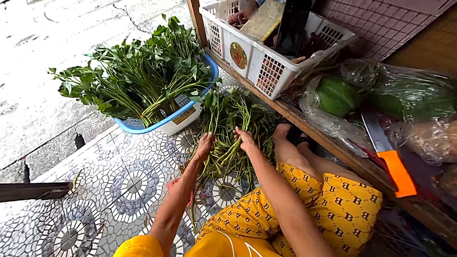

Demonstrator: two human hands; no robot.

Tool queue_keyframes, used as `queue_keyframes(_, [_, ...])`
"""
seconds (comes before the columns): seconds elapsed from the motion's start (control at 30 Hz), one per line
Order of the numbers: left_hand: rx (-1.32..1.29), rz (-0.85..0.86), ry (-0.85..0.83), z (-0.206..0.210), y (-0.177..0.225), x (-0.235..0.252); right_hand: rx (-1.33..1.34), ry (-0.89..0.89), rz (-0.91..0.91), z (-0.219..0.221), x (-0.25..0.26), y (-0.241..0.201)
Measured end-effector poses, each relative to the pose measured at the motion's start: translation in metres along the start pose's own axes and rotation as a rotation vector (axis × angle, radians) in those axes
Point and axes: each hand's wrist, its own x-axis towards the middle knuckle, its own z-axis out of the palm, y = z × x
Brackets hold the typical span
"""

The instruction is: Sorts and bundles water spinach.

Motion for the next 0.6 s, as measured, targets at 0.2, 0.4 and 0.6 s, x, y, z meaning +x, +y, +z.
queue_keyframes(0.2, [0.285,-0.006,-0.106,0.023,-0.004,-0.008,-0.015,-0.048,-0.066,0.009,-0.003,0.003])
queue_keyframes(0.4, [0.473,0.064,-0.121,0.034,-0.002,-0.012,-0.166,-0.079,-0.022,0.009,-0.003,0.012])
queue_keyframes(0.6, [0.889,-0.023,-0.258,0.032,0.015,-0.007,-0.149,-0.084,-0.018,0.011,0.003,0.014])
